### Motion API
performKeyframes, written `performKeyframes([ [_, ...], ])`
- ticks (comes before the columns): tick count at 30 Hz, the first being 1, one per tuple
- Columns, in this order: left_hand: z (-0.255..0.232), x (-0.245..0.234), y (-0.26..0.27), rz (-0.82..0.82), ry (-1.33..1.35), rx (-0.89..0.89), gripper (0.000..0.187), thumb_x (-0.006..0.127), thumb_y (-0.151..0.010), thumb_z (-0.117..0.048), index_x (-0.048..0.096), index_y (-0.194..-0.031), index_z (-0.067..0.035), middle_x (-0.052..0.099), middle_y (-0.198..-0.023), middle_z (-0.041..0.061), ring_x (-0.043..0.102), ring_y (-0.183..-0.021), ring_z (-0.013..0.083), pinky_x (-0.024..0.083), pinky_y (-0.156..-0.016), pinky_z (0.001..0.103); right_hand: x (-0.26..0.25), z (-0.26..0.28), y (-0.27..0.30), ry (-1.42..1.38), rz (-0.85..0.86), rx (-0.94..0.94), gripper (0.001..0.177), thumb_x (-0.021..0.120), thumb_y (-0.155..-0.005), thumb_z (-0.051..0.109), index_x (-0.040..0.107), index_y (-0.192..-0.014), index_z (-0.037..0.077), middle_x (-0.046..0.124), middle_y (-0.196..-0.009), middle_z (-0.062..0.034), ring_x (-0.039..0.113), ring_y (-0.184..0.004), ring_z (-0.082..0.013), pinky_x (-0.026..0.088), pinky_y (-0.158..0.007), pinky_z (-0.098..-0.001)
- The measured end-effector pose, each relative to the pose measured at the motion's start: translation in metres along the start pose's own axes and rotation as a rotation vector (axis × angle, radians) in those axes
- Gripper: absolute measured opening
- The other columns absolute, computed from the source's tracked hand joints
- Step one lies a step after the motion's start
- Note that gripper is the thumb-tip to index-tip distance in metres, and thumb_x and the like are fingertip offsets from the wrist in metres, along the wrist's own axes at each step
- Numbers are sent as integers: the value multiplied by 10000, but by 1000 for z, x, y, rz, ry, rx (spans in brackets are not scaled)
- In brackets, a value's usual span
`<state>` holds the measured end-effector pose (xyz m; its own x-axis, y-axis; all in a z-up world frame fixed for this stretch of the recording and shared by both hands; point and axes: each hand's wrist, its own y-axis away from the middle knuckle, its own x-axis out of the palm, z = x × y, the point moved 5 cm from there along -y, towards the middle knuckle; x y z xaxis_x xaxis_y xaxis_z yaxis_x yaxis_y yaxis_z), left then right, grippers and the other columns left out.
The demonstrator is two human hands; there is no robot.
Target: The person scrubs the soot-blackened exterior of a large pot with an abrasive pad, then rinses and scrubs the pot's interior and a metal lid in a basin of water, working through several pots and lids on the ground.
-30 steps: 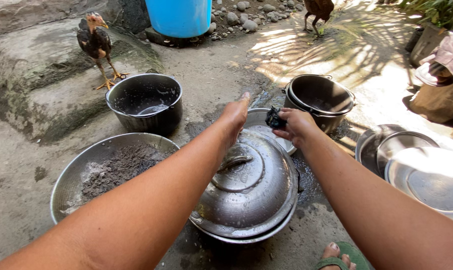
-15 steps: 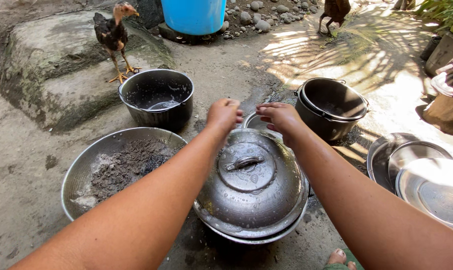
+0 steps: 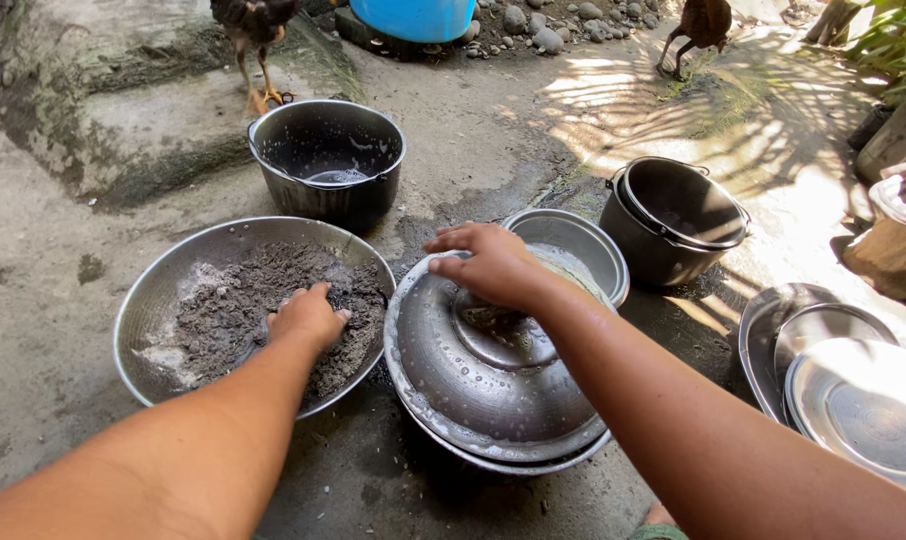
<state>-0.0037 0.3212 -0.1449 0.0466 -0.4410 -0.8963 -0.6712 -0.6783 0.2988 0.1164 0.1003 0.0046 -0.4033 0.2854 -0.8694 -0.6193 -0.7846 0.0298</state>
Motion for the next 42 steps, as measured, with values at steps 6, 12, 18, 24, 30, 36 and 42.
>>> performKeyframes([
  [6,5,15,8,-59,63,66,497,721,-900,-257,554,-1361,-174,568,-1432,85,524,-1361,306,439,-1102,475,38,54,-3,248,142,-173,471,649,-878,492,682,-1305,297,557,-1492,-9,399,-1456,-245,156,-1214,-574],
  [12,22,27,11,-26,108,93,419,733,-875,-172,606,-1274,-156,549,-1400,101,550,-1298,330,465,-1064,454,60,65,1,252,232,-151,568,674,-876,458,571,-1419,327,543,-1482,-51,397,-1444,-269,106,-1199,-612],
  [18,38,44,-15,-70,190,129,288,709,-870,-124,717,-1155,-167,663,-1285,109,642,-1215,350,510,-1041,446,64,64,3,294,181,-176,619,705,-843,427,543,-1438,370,554,-1456,-110,411,-1428,-302,110,-1217,-580],
  [24,59,-14,-44,-387,305,86,216,706,-935,-199,728,-1139,-133,624,-1224,144,602,-1162,357,487,-1007,463,63,66,5,279,190,-163,599,695,-853,437,546,-1431,388,576,-1441,-92,422,-1429,-275,130,-1227,-550],
  [30,56,-24,-18,-146,-108,67,279,727,-901,-155,722,-1178,-174,631,-1242,70,563,-1241,289,464,-1060,439,59,69,10,281,201,-131,592,691,-863,437,536,-1433,400,563,-1446,-83,429,-1419,-261,108,-1228,-544],
  [36,25,17,21,-185,-135,239,301,676,-901,-121,715,-1194,-179,662,-1268,72,620,-1205,273,484,-1054,419,57,76,11,289,173,-160,589,693,-847,437,544,-1416,397,587,-1435,-47,430,-1422,-248,159,-1216,-510],
  [42,26,75,-7,-20,312,10,350,650,-950,-199,677,-1297,-177,692,-1278,144,646,-1195,339,503,-1039,436,59,71,11,283,184,-166,608,681,-853,435,534,-1441,393,610,-1416,-56,470,-1399,-239,144,-1228,-528],
])
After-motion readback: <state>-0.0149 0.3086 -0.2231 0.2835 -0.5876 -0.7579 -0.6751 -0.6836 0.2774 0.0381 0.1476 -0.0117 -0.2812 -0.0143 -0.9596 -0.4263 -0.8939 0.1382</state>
